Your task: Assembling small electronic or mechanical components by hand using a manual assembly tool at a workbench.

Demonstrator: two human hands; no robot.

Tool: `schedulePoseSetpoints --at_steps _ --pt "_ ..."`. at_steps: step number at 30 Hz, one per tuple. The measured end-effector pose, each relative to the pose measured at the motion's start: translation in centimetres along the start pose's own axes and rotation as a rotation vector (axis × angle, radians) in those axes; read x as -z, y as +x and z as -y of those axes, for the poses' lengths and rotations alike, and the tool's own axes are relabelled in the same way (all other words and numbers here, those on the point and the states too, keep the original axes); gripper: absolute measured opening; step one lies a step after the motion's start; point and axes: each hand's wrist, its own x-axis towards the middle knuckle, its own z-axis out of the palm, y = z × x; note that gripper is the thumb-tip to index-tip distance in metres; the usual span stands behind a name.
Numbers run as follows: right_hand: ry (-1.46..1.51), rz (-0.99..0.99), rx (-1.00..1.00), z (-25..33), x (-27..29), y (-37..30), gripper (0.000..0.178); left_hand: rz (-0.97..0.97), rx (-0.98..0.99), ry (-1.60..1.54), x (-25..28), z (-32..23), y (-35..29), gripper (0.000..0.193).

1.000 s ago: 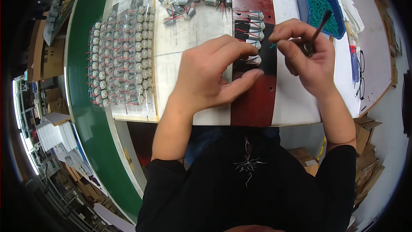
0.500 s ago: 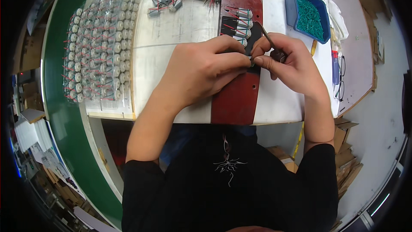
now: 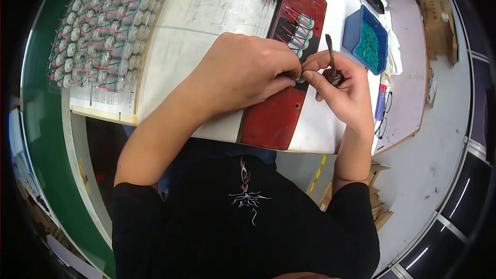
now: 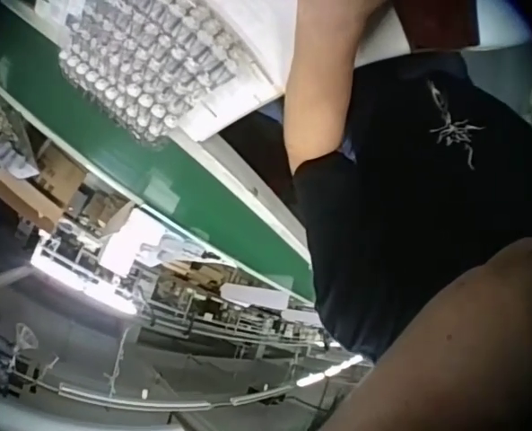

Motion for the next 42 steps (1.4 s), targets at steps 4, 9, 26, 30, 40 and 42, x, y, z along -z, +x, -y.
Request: schedulePoseSetpoints --at_steps 4,9,26,30,40,42 --pt "0.052 0.022 0.010 0.1 0.3 0.0 0.010 0.011 0.009 -0.021 -0.2 0.0 -0.2 0.009" --pt "0.029 0.016 -0.018 0.2 0.2 0.0 0.010 0.051 0.015 -0.004 0.1 -0.1 0.0 0.012" --pt "0.073 -0.010 0.009 0.0 -0.4 0.3 0.012 -0.004 0.075 0.005 -1.2 -0.4 0.0 0.015" --pt "0.052 -0.031 -0.009 -0.4 -0.5 0.1 0.014 -0.066 0.100 -0.005 -1.9 -0.6 -0.3 0.016" --pt "-0.180 -0.100 0.129 -0.2 -0.2 -0.2 0.016 -0.004 0.252 -0.040 -2.0 -0.9 0.0 0.022" --pt "-0.253 -0.073 0.339 -0.1 0.5 0.0 0.016 -0.015 0.254 -0.050 -2.0 -0.8 0.0 0.021"
